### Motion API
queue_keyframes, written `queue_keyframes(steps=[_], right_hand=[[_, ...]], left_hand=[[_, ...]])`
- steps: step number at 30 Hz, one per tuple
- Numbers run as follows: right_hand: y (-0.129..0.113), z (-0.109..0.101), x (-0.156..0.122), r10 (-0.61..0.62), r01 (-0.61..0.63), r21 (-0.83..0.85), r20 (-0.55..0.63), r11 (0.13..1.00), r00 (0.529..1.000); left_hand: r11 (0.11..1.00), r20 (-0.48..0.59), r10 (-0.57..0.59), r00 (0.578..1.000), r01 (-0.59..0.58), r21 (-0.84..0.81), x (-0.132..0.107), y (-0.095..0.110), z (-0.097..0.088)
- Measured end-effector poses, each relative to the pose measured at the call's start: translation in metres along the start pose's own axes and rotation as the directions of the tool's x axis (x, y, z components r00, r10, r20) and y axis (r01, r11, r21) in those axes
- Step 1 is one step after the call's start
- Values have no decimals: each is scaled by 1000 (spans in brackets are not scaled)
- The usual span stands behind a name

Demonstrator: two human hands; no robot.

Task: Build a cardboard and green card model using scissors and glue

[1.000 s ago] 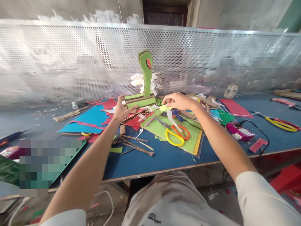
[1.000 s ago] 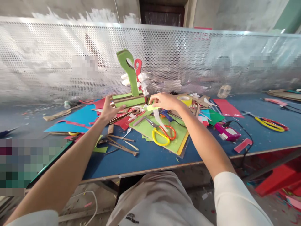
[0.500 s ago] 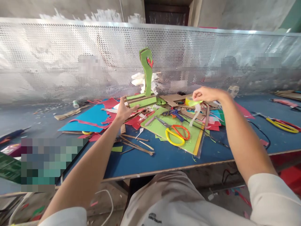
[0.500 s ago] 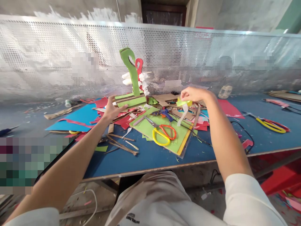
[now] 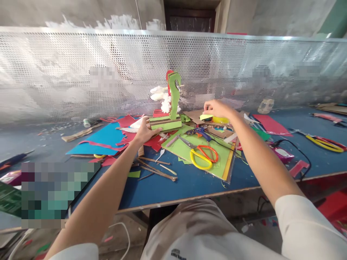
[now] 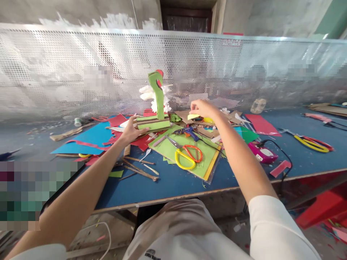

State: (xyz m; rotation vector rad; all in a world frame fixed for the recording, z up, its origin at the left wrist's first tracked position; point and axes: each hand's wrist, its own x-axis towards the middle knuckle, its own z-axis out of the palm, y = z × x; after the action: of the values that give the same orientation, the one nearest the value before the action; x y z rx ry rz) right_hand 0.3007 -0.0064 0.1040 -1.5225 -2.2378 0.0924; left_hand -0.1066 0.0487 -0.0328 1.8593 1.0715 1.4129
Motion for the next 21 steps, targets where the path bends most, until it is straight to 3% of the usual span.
queue_keyframes(steps=[4,6,8,14,18,21], right_hand=[[-32,32,18,-227,166,361,133,918,965],[-46,52,27,-329,229,442,163,867,930],[-59,71,36,-348,234,497,150,836,925],[-99,120,52,-327,303,507,-43,807,944],[-119,136,52,-315,329,430,-106,841,943],[-126,140,51,-302,328,410,-129,851,945]], left_hand=[[1000,39,24,999,-24,-10,0,-7,-2],[1000,70,23,997,-22,-12,-1,-8,-3],[1000,106,19,994,-19,-3,-2,-8,-5],[990,228,-35,973,4,139,1,-4,-23],[921,265,-28,964,-78,383,5,0,-45],[882,264,0,965,-124,454,4,11,-56]])
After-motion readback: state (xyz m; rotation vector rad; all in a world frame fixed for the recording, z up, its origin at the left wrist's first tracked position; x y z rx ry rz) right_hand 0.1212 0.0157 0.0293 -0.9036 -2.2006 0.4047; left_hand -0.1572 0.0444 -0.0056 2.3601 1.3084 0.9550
